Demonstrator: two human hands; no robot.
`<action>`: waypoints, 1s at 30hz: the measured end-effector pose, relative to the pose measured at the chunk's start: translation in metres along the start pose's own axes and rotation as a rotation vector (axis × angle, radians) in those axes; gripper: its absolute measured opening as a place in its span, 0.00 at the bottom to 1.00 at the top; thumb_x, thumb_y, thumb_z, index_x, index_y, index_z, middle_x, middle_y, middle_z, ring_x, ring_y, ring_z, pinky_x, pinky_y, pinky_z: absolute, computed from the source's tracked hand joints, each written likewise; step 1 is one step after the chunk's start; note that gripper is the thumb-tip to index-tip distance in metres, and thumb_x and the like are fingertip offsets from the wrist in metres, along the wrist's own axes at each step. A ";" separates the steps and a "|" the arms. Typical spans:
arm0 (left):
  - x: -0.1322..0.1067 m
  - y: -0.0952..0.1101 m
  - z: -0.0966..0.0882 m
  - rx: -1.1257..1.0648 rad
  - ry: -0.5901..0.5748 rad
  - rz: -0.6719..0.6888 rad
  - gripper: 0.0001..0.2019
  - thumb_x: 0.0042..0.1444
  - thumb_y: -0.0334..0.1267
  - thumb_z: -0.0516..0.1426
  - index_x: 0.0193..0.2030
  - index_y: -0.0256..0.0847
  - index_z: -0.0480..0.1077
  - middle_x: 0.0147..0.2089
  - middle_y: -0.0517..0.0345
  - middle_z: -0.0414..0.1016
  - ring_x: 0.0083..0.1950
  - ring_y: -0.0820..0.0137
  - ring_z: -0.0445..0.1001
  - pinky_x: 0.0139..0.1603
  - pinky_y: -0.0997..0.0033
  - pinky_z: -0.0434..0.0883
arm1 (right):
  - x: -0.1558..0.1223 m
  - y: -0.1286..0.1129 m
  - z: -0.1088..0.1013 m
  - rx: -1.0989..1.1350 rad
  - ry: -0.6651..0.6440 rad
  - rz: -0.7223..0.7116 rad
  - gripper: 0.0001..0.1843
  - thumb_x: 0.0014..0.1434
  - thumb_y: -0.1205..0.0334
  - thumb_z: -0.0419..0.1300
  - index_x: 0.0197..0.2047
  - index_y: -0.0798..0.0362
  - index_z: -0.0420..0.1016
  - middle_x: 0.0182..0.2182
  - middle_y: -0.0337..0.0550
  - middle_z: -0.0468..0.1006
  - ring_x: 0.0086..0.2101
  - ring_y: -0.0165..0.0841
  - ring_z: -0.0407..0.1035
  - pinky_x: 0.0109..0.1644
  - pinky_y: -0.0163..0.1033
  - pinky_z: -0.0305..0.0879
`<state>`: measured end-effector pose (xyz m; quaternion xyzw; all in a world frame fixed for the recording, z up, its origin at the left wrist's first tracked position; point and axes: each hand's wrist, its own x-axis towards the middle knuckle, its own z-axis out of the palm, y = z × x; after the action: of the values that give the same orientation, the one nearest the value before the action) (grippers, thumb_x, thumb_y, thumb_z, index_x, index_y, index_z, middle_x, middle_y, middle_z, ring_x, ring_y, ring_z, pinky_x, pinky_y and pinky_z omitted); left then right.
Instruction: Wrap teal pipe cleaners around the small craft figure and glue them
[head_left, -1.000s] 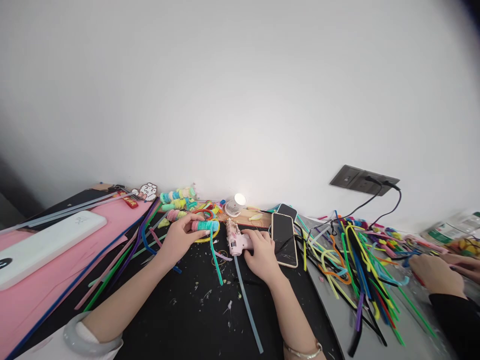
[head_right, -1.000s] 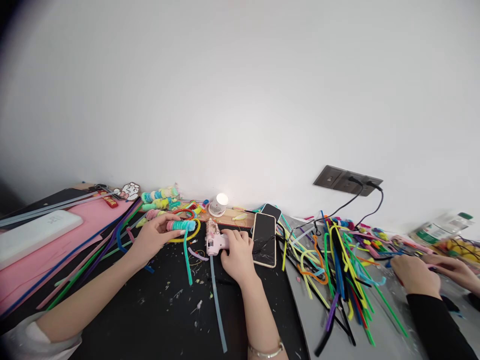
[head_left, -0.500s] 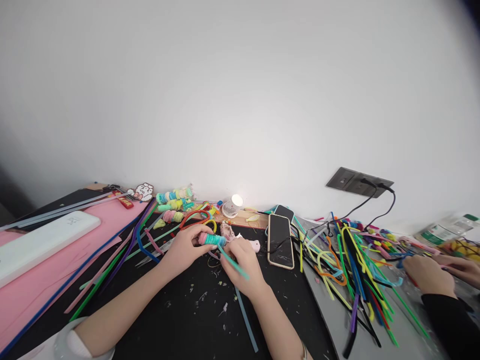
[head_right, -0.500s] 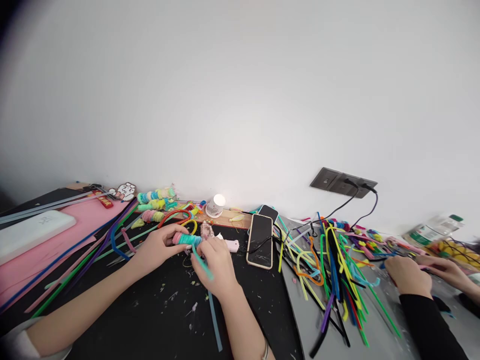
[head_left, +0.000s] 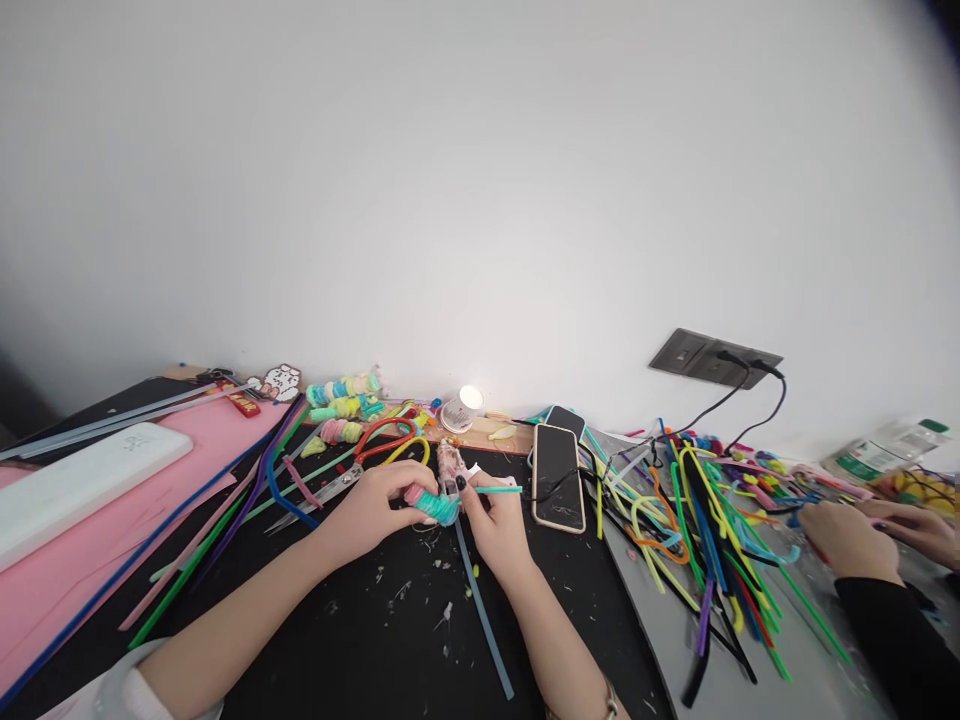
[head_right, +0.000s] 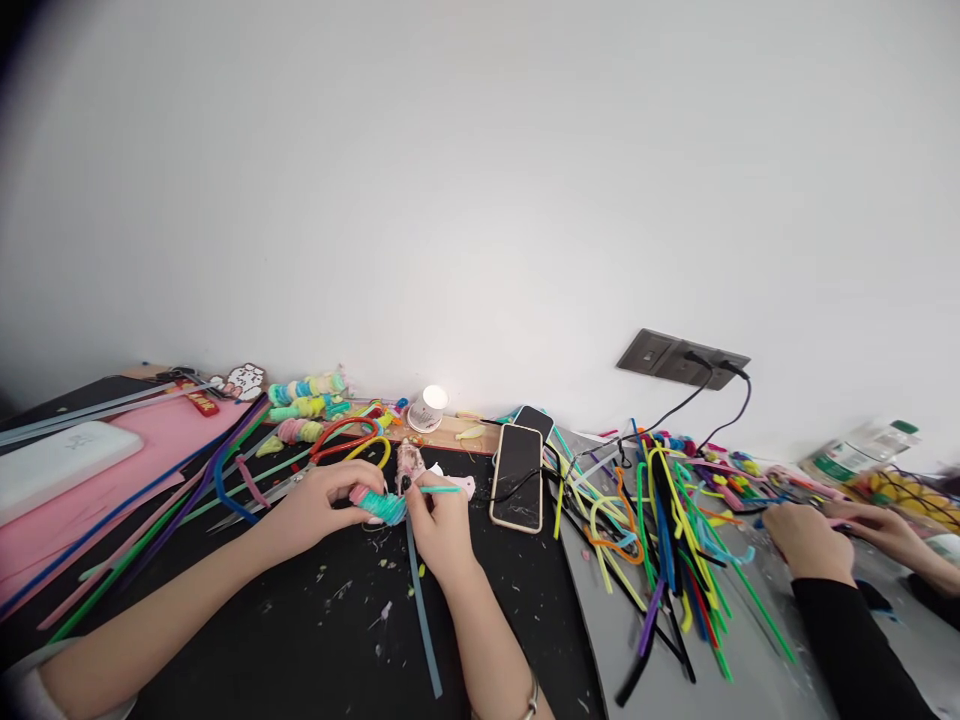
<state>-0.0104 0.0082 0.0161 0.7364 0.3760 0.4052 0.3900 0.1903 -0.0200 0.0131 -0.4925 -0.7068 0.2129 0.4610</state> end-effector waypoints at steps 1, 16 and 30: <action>0.000 0.001 0.000 -0.052 -0.043 -0.016 0.05 0.47 0.37 0.64 0.33 0.44 0.77 0.40 0.56 0.80 0.41 0.62 0.77 0.40 0.68 0.76 | 0.001 0.001 0.000 0.005 -0.004 0.014 0.21 0.68 0.53 0.52 0.23 0.50 0.63 0.20 0.35 0.64 0.23 0.30 0.59 0.29 0.34 0.52; -0.002 0.004 0.005 -0.273 -0.072 -0.064 0.06 0.46 0.31 0.66 0.31 0.42 0.75 0.41 0.57 0.76 0.45 0.64 0.74 0.43 0.67 0.73 | 0.000 0.011 0.009 0.205 -0.166 0.313 0.24 0.67 0.41 0.52 0.25 0.47 0.60 0.11 0.30 0.63 0.12 0.28 0.60 0.17 0.32 0.50; -0.003 -0.001 0.005 -0.071 -0.027 0.047 0.02 0.50 0.34 0.62 0.31 0.42 0.72 0.43 0.55 0.74 0.40 0.66 0.73 0.39 0.68 0.70 | 0.000 0.003 0.007 0.238 -0.261 0.387 0.41 0.64 0.23 0.43 0.16 0.48 0.63 0.09 0.36 0.63 0.10 0.28 0.58 0.13 0.33 0.49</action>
<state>-0.0071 0.0042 0.0124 0.7362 0.3384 0.4174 0.4114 0.1853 -0.0178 0.0076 -0.5294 -0.6229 0.4405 0.3710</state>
